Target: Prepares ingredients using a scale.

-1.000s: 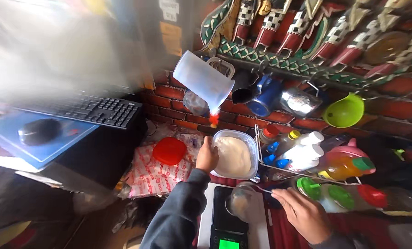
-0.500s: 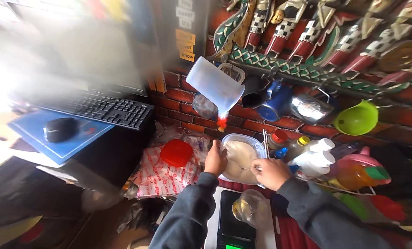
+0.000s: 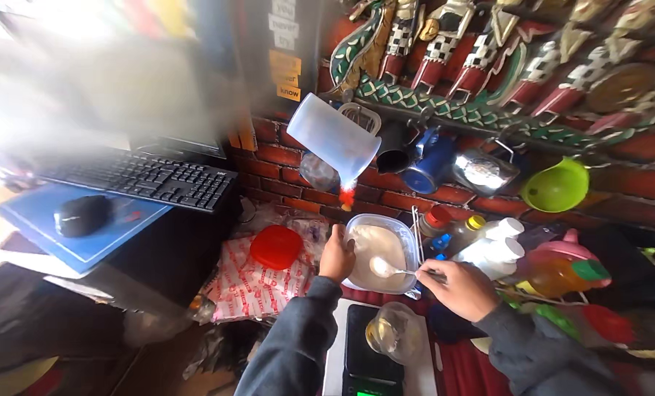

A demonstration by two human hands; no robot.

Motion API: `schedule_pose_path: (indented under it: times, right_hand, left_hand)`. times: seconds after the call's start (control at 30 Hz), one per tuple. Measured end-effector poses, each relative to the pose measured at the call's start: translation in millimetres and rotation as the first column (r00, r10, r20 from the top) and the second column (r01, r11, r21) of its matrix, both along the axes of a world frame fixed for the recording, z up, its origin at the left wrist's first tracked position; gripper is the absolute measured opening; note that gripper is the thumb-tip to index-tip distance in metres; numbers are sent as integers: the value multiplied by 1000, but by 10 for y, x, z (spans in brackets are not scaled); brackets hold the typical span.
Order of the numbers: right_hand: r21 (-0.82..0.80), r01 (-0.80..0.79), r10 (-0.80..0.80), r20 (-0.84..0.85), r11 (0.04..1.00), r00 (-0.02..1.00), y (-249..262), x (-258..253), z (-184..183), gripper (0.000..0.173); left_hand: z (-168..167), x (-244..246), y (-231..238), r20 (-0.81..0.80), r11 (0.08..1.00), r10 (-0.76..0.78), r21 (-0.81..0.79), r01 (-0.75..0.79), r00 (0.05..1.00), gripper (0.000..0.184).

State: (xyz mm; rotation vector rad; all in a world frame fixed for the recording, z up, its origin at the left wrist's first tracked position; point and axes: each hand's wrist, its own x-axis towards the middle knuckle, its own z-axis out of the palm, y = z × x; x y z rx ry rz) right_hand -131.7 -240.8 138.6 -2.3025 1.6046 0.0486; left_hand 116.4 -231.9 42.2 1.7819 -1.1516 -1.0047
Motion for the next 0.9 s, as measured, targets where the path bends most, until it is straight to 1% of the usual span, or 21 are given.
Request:
schedule_pose_path:
  times: [0.07, 0.13, 0.2, 0.27, 0.3, 0.4, 0.47, 0.5, 0.53, 0.57, 0.6, 0.63, 0.67, 0.7, 0.73, 0.77, 0.8, 0.83, 0.9]
  right_hand:
    - [-80, -6, 10, 58, 997, 998, 118, -138, -4, 28]
    - [-198, -25, 47, 110, 980, 993, 279, -312, -67, 31]
    - [-308, -43, 95, 153, 951, 984, 484, -477, -185, 36]
    - [-391, -72, 151, 175, 917, 973, 701, -600, -341, 34]
    - [-451, -97, 192, 172, 887, 966, 787, -640, -428, 32]
    - [-677, -113, 298, 163, 727, 940, 813, -638, -627, 28]
    - [-742, -88, 315, 172, 665, 933, 646, -480, -565, 28]
    - [-745, -91, 297, 147, 661, 944, 540, -356, -497, 26]
    - [-732, -104, 261, 104, 673, 960, 421, -206, -418, 23]
    - [-694, -122, 203, 36, 710, 978, 310, -39, -339, 18]
    - [-613, -128, 123, -50, 780, 991, 215, 153, -261, 14]
    - [-490, -122, 49, -160, 863, 986, 125, 370, -200, 14]
    - [-316, -103, 9, -287, 943, 958, 52, 599, -145, 18]
    - [-124, -87, 30, -405, 989, 914, -3, 815, -94, 23]
    - [24, -91, 92, -468, 996, 879, -46, 981, -75, 26]
    - [119, -97, 143, -480, 988, 866, -78, 1077, -81, 30]
    - [167, -98, 166, -465, 981, 870, -105, 1098, -95, 31]
    - [183, -92, 164, -426, 979, 890, -143, 1055, -109, 31]
    - [174, -69, 118, -290, 982, 950, -217, 858, -130, 29]
  left_hand:
    - [8, 3, -22, -10, 1000, 0, 13, 0, 1000, 43]
    - [21, 2, -39, -22, 1000, 10, 19, -9, 1000, 43]
    - [16, 2, -55, -32, 1000, 13, 18, -13, 999, 42]
    - [16, -5, -64, -37, 1000, 18, 8, -18, 999, 42]
    - [16, -8, -64, -38, 1000, 20, 4, -20, 999, 41]
    - [1, -8, -56, -32, 1000, 18, 5, -18, 999, 41]
    - [-4, -2, -43, -31, 1000, 14, -1, -14, 999, 41]
    - [-4, -2, -34, -32, 1000, 13, -1, -13, 999, 41]
    - [-1, -3, -33, -32, 1000, 14, -2, -14, 999, 41]
    - [-6, -6, -36, -31, 1000, 15, -3, -16, 999, 40]
    - [-16, -11, -38, -30, 1000, 18, -5, -18, 999, 39]
    - [-22, -12, -38, -29, 1000, 23, -6, -23, 999, 39]
    - [-23, -14, -28, -30, 1000, 27, -6, -27, 999, 40]
    - [-21, -23, -12, -31, 999, 32, -7, -32, 999, 40]
    - [-15, -28, -1, -31, 999, 38, -11, -38, 999, 40]
    - [-13, -35, 8, -27, 999, 45, -19, -45, 999, 40]
    - [-15, -37, 14, -27, 999, 43, -22, -44, 999, 40]
    - [-9, -28, 2, -35, 999, 34, -22, -34, 999, 39]
    - [-11, -12, -32, -43, 999, 20, -28, -21, 999, 40]
